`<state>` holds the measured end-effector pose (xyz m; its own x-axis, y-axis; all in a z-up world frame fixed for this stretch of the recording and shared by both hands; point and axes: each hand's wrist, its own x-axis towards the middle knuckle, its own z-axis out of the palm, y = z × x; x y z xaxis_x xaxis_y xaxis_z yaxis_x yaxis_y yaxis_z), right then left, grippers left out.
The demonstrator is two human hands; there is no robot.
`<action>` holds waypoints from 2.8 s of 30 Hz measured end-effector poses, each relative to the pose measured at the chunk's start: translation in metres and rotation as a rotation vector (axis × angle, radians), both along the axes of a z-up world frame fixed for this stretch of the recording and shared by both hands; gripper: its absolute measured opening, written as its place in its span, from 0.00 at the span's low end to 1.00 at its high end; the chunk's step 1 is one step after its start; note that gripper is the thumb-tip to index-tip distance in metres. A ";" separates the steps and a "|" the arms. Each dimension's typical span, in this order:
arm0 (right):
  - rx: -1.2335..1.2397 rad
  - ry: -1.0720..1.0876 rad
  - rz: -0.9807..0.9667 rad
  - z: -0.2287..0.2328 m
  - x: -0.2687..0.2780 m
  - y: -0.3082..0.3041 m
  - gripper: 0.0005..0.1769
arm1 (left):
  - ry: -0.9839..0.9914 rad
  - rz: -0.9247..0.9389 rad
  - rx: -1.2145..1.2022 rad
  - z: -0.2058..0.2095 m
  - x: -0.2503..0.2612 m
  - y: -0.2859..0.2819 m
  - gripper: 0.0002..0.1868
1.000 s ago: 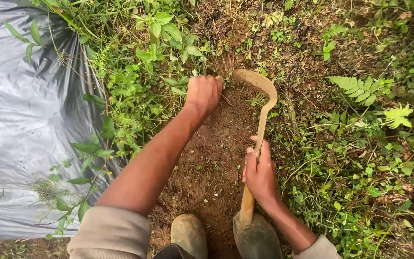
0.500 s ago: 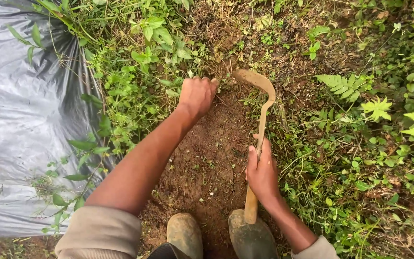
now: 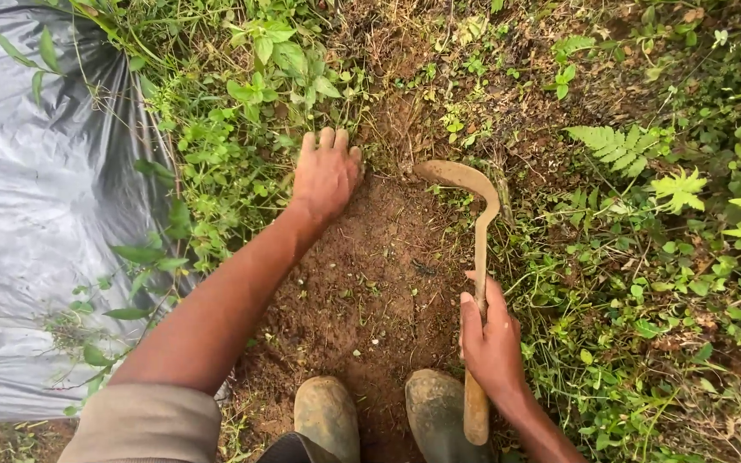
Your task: The person uses a sickle to cut weeds growing along the edge of a plastic-covered garden bed. They gather the cut weeds by hand, form a bundle, and walk along the bed to deposit the weeds on the ground.
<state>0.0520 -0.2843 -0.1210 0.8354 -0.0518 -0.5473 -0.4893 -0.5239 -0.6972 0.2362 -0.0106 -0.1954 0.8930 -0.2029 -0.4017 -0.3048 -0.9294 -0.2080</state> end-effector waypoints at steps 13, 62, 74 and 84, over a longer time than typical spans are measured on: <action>0.198 -0.523 -0.049 0.020 0.041 0.030 0.20 | 0.140 0.107 -0.459 0.061 0.015 -0.075 0.47; 0.150 -0.414 -0.041 0.061 0.044 0.011 0.23 | 0.394 0.386 -0.745 0.008 0.053 -0.080 0.19; 0.275 -0.603 -0.086 0.055 0.042 0.009 0.18 | 0.172 0.545 -1.072 0.068 0.084 -0.080 0.18; 0.315 -0.630 -0.066 0.058 0.042 0.021 0.16 | 0.477 0.315 -1.146 0.103 0.067 -0.117 0.55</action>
<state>0.0940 -0.2635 -0.0628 0.9986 -0.0317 0.0422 0.0336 -0.2341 -0.9716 0.3028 -0.1275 -0.0926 0.7818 -0.4508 -0.4308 0.1378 -0.5488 0.8245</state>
